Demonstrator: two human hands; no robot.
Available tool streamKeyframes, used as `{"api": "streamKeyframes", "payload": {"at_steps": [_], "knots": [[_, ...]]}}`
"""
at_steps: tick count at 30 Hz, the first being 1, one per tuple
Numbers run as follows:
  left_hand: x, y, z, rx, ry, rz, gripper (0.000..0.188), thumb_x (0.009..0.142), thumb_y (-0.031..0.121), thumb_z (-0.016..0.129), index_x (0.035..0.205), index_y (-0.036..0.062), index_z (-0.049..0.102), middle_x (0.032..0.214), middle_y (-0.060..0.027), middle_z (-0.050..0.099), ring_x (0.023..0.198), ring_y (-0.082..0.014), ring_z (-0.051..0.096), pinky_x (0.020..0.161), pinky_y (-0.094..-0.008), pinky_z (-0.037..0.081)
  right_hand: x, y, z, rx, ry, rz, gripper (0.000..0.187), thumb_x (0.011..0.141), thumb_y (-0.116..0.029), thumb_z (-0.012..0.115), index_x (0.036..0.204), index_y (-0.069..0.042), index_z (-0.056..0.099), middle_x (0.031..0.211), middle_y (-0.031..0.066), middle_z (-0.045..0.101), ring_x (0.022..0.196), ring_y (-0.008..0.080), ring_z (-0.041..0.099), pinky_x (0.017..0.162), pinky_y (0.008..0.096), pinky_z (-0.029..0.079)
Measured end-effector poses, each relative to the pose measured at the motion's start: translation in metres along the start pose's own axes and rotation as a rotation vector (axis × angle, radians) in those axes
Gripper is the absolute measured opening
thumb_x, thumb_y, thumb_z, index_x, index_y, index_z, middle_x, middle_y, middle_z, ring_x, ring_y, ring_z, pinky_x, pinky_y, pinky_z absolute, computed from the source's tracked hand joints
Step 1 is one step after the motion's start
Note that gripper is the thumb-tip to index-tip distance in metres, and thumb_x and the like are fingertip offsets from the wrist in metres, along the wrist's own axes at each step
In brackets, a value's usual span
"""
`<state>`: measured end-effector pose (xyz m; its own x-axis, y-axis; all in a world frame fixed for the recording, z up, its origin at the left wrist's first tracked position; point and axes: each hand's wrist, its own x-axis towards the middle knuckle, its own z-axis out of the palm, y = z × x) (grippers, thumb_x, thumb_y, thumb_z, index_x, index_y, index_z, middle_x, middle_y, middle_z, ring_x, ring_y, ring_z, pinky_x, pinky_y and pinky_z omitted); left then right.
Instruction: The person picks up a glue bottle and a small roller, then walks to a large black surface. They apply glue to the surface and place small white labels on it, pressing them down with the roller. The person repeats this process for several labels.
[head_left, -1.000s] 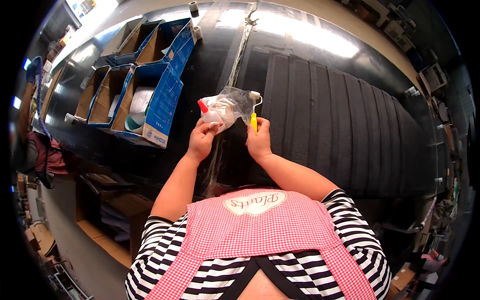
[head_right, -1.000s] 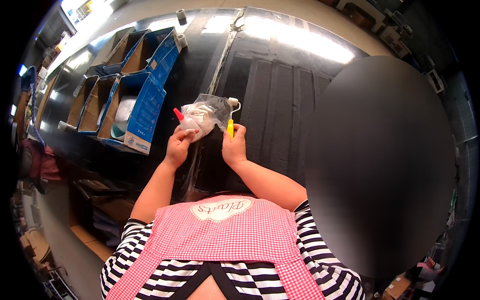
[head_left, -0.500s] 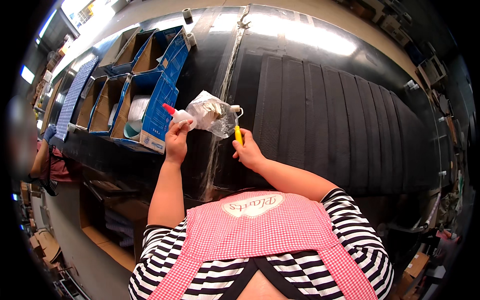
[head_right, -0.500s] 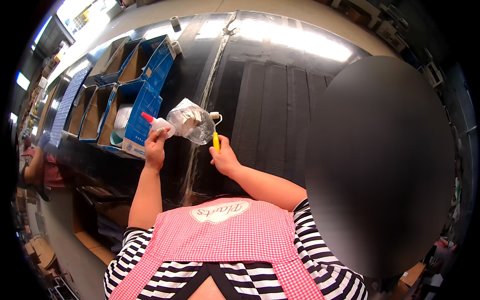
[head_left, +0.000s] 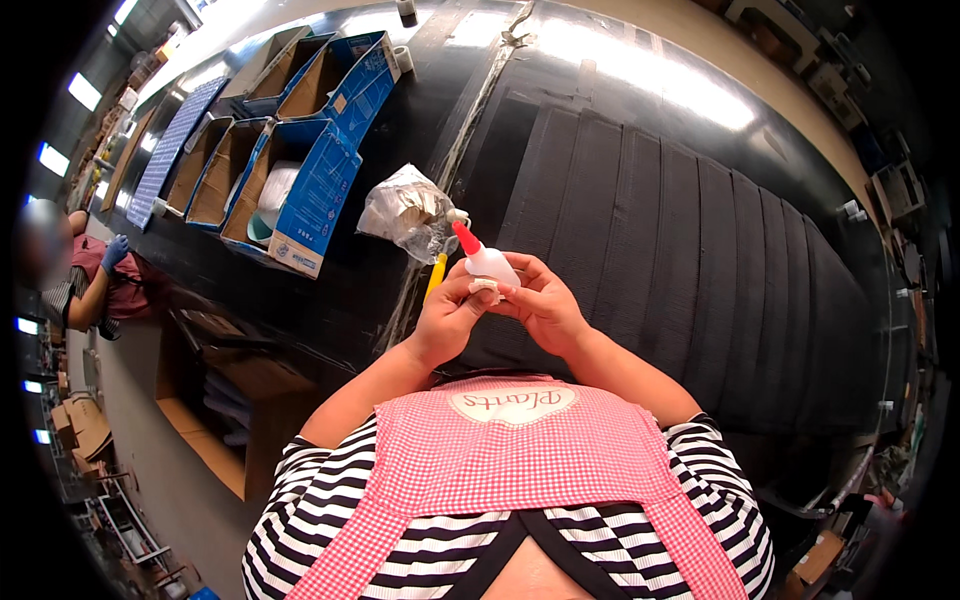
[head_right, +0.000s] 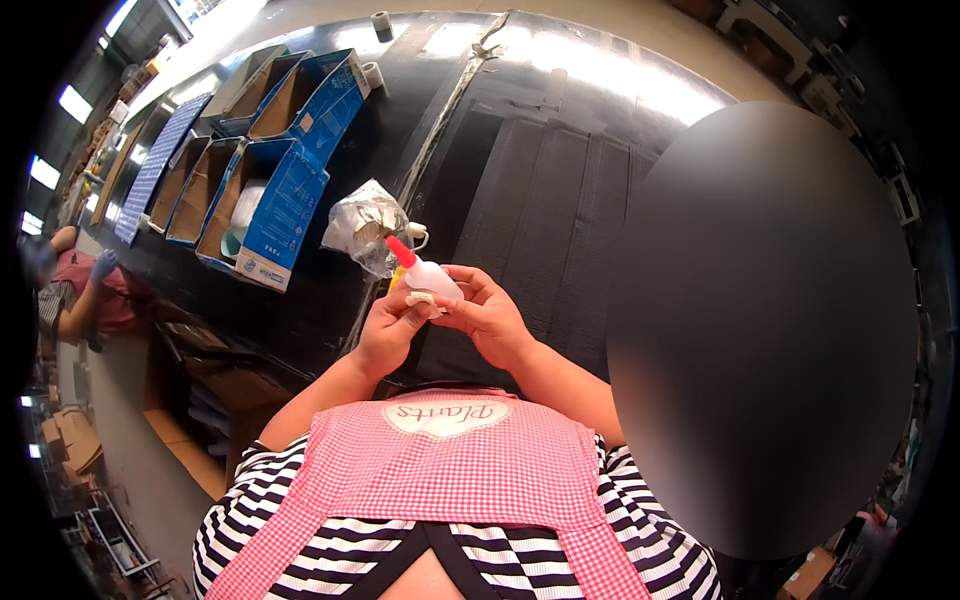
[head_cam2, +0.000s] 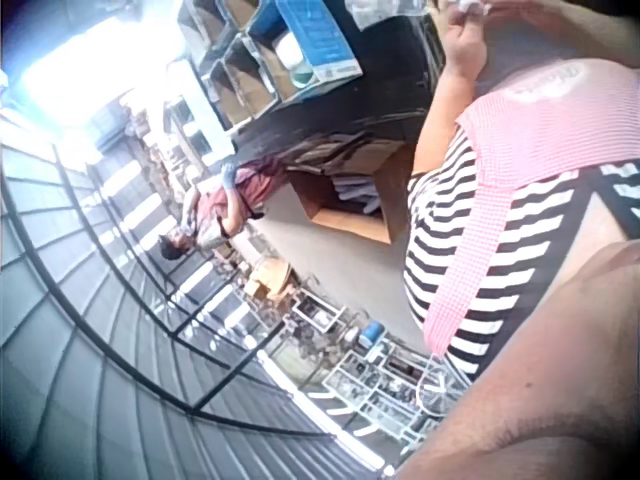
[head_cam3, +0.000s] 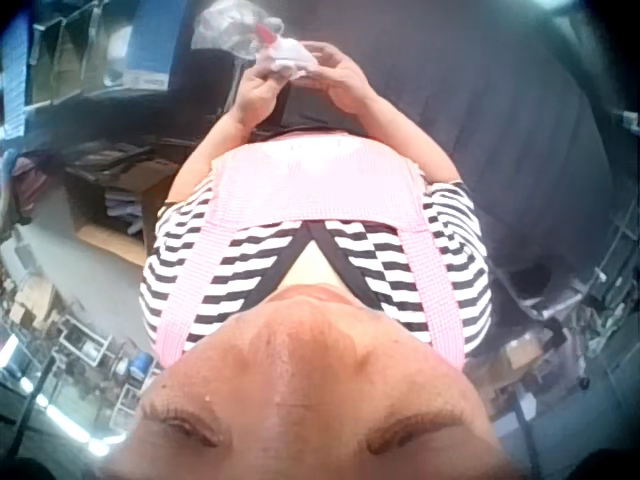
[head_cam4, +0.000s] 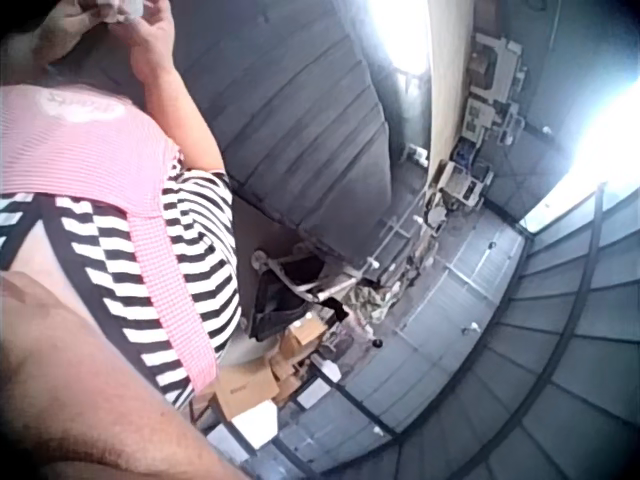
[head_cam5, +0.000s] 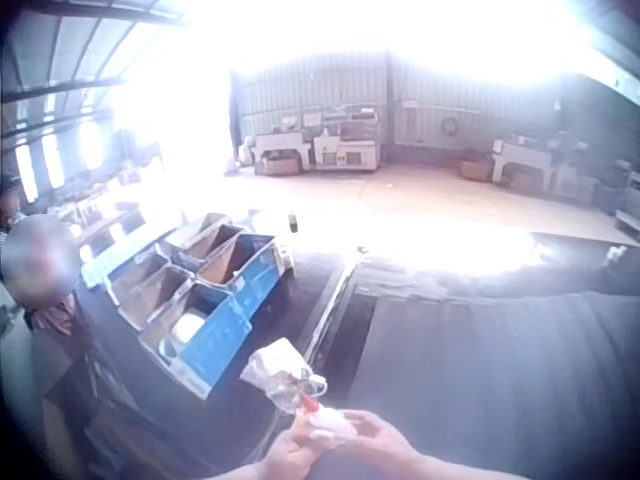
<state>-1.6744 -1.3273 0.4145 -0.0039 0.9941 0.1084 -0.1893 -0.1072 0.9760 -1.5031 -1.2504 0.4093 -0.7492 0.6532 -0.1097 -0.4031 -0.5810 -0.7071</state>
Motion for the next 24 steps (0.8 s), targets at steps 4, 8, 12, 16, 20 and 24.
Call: {"api": "streamKeyframes", "payload": {"at_steps": [4, 8, 12, 16, 20, 24], "knots": [[0.003, -0.006, 0.024, -0.060, 0.052, 0.057, 0.022, 0.099, 0.020, 0.059, 0.108, 0.0028, 0.070, 0.143, -0.0112, 0.044, 0.128, -0.0235, 0.048, 0.106, -0.0359, 0.039, -0.020, 0.013, -0.028, 0.067, 0.128, -0.020, 0.045, 0.095, -0.016, 0.066, 0.134, -0.003, 0.048, 0.119, 0.0128, 0.062, 0.107, 0.0223, 0.065, 0.086, 0.0335, 0.057], [0.022, 0.019, 0.018, -0.129, -0.011, 0.151, 0.030, 0.102, 0.029, 0.052, 0.106, 0.0059, 0.070, 0.154, -0.0202, 0.035, 0.139, -0.0326, 0.040, 0.109, -0.0439, 0.035, -0.037, -0.004, -0.040, 0.105, 0.031, 0.080, 0.040, 0.096, -0.020, 0.065, 0.128, -0.003, 0.050, 0.111, 0.0128, 0.064, 0.096, 0.0222, 0.068, 0.081, 0.0325, 0.057], [0.033, 0.029, 0.028, -0.287, -0.209, 0.083, 0.030, 0.104, 0.028, 0.047, 0.104, 0.0053, 0.067, 0.133, -0.0184, 0.054, 0.124, -0.0283, 0.054, 0.101, -0.0404, 0.045, -0.043, -0.017, -0.035, -0.051, -0.143, 0.140, 0.042, 0.093, -0.029, 0.069, 0.120, -0.003, 0.052, 0.101, 0.0111, 0.064, 0.085, 0.0190, 0.067, 0.075, 0.0301, 0.057], [0.024, 0.022, 0.057, -0.308, -0.033, 0.161, 0.029, 0.105, 0.027, 0.046, 0.101, 0.0038, 0.064, 0.110, -0.0121, 0.061, 0.109, -0.0221, 0.062, 0.091, -0.0367, 0.051, -0.045, -0.033, -0.006, -0.149, -0.159, 0.215, 0.046, 0.091, -0.031, 0.071, 0.121, -0.003, 0.051, 0.091, 0.0072, 0.063, 0.076, 0.0156, 0.066, 0.065, 0.0259, 0.055], [0.024, 0.000, 0.051, -0.435, 0.259, 0.070, 0.020, 0.103, 0.021, 0.052, 0.104, 0.0040, 0.061, 0.095, -0.0069, 0.063, 0.093, -0.0202, 0.067, 0.085, -0.0359, 0.055, -0.036, -0.012, 0.009, -0.669, 0.054, -0.018, 0.039, 0.092, -0.021, 0.068, 0.123, -0.002, 0.054, 0.089, 0.0038, 0.063, 0.070, 0.0112, 0.064, 0.061, 0.0234, 0.052], [0.019, -0.012, 0.041, -0.343, 0.355, 0.069, 0.019, 0.102, 0.020, 0.052, 0.106, 0.0026, 0.061, 0.091, -0.0063, 0.064, 0.086, -0.0206, 0.068, 0.083, -0.0352, 0.055, -0.030, 0.001, 0.009, -1.196, 0.151, -0.278, 0.039, 0.083, -0.026, 0.073, 0.107, -0.001, 0.055, 0.083, 0.0206, 0.067, 0.074, 0.0376, 0.068, 0.065, 0.0448, 0.054]]}}
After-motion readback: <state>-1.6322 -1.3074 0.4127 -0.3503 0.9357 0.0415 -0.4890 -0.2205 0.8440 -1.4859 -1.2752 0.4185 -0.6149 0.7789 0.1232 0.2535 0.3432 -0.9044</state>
